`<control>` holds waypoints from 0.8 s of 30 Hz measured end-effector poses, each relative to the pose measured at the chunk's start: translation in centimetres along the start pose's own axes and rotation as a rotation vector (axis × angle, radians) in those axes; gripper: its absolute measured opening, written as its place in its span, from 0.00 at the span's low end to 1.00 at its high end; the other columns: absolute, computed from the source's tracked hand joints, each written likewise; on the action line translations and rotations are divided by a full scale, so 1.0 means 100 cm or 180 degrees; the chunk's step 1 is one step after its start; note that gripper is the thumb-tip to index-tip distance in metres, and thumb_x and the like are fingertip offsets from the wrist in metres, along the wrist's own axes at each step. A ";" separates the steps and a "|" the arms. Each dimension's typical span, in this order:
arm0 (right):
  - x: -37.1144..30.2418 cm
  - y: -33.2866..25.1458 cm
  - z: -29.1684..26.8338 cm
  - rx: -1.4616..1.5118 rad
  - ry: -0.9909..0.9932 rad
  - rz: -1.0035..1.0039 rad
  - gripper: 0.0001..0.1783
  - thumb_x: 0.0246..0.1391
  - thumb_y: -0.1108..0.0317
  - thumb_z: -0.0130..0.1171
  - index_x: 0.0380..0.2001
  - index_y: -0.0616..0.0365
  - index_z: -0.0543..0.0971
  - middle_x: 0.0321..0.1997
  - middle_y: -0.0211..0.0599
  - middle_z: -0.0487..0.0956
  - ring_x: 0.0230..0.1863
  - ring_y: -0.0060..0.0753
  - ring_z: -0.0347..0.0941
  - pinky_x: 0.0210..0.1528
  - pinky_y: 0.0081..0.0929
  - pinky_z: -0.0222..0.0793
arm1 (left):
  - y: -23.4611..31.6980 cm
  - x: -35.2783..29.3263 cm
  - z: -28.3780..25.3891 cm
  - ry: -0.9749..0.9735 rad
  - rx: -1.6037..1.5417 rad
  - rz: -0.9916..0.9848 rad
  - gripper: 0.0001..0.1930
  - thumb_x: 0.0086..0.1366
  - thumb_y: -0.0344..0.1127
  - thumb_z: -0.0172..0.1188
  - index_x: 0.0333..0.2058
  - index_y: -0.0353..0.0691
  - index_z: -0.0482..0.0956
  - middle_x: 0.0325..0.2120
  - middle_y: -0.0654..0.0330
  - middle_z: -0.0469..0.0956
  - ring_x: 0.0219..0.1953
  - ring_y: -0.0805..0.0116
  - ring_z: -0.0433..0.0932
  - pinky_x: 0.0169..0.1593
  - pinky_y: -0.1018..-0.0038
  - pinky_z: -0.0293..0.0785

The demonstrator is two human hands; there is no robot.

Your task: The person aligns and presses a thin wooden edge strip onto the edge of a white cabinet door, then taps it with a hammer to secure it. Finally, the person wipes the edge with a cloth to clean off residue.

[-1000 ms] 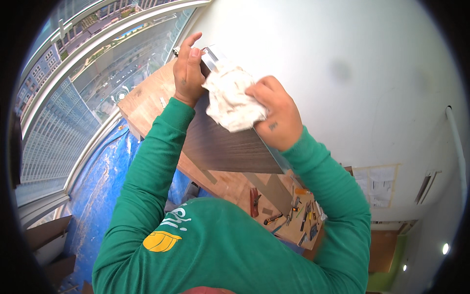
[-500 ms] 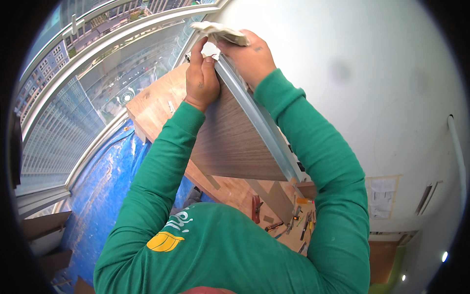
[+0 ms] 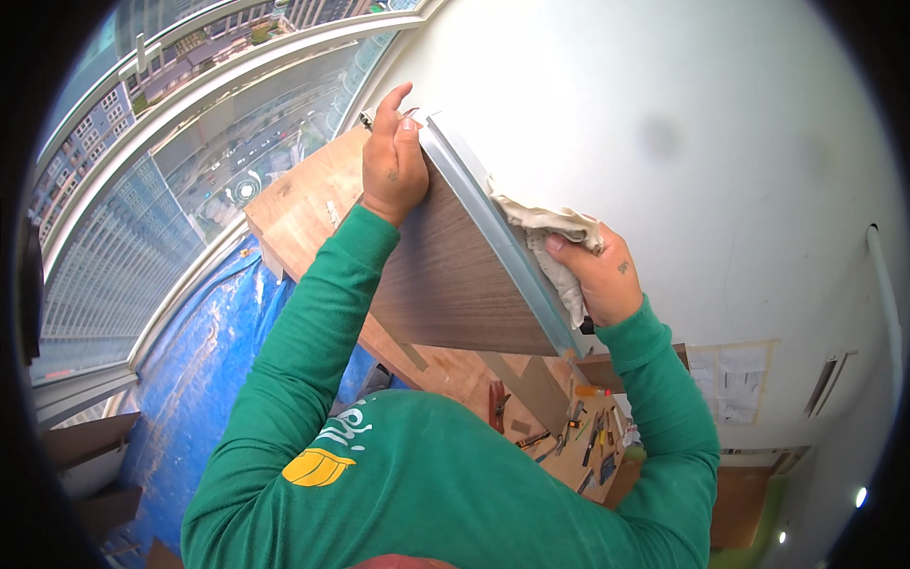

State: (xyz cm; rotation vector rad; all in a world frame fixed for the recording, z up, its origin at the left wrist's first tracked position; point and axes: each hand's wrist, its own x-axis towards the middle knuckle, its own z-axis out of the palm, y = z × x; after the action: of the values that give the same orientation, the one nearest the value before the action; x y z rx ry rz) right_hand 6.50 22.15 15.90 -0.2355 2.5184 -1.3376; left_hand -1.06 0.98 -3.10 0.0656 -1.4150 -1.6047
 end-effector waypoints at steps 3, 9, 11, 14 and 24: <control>0.009 -0.001 0.000 -0.0101 -0.0155 0.0011 0.11 0.61 0.75 0.66 0.46 0.59 0.79 0.41 0.29 0.82 0.44 0.19 0.76 0.49 0.23 0.75 | 0.000 -0.001 -0.001 0.0022 -0.0013 0.0063 0.24 0.74 0.34 0.44 0.67 0.38 0.68 0.20 0.55 0.77 0.24 0.55 0.80 0.33 0.61 0.75; 0.031 -0.009 0.003 -0.0157 -0.0632 0.0167 0.09 0.59 0.75 0.68 0.42 0.58 0.79 0.39 0.28 0.82 0.42 0.17 0.76 0.48 0.21 0.74 | -0.001 -0.002 -0.001 0.0089 -0.0033 0.0119 0.23 0.74 0.34 0.45 0.65 0.38 0.71 0.19 0.56 0.77 0.23 0.56 0.79 0.32 0.62 0.75; 0.042 -0.016 0.014 -0.0231 -0.0611 0.0135 0.08 0.59 0.76 0.68 0.40 0.58 0.80 0.38 0.27 0.81 0.42 0.17 0.76 0.47 0.21 0.74 | -0.002 -0.001 -0.002 0.0091 -0.0058 0.0129 0.23 0.74 0.33 0.45 0.65 0.38 0.71 0.19 0.56 0.76 0.22 0.56 0.79 0.31 0.62 0.75; 0.071 -0.034 0.038 -0.0266 -0.0735 -0.0136 0.07 0.58 0.75 0.67 0.40 0.59 0.80 0.38 0.29 0.82 0.41 0.21 0.77 0.47 0.23 0.75 | 0.000 0.000 -0.006 0.0077 -0.0005 0.0156 0.23 0.74 0.33 0.47 0.64 0.37 0.71 0.21 0.55 0.78 0.23 0.53 0.80 0.31 0.61 0.76; 0.124 -0.056 0.078 0.0301 -0.0817 -0.0272 0.16 0.60 0.74 0.64 0.51 0.68 0.82 0.44 0.39 0.85 0.44 0.28 0.82 0.50 0.27 0.79 | 0.000 -0.001 -0.001 0.0181 0.0223 0.0257 0.24 0.73 0.33 0.49 0.66 0.35 0.66 0.27 0.45 0.83 0.29 0.41 0.84 0.34 0.54 0.80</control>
State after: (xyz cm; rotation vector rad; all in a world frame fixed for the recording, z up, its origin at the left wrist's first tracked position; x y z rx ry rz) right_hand -2.70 9.60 14.30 -0.4677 2.2498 -1.3584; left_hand -0.96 0.95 -3.18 0.0933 -1.4123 -1.4763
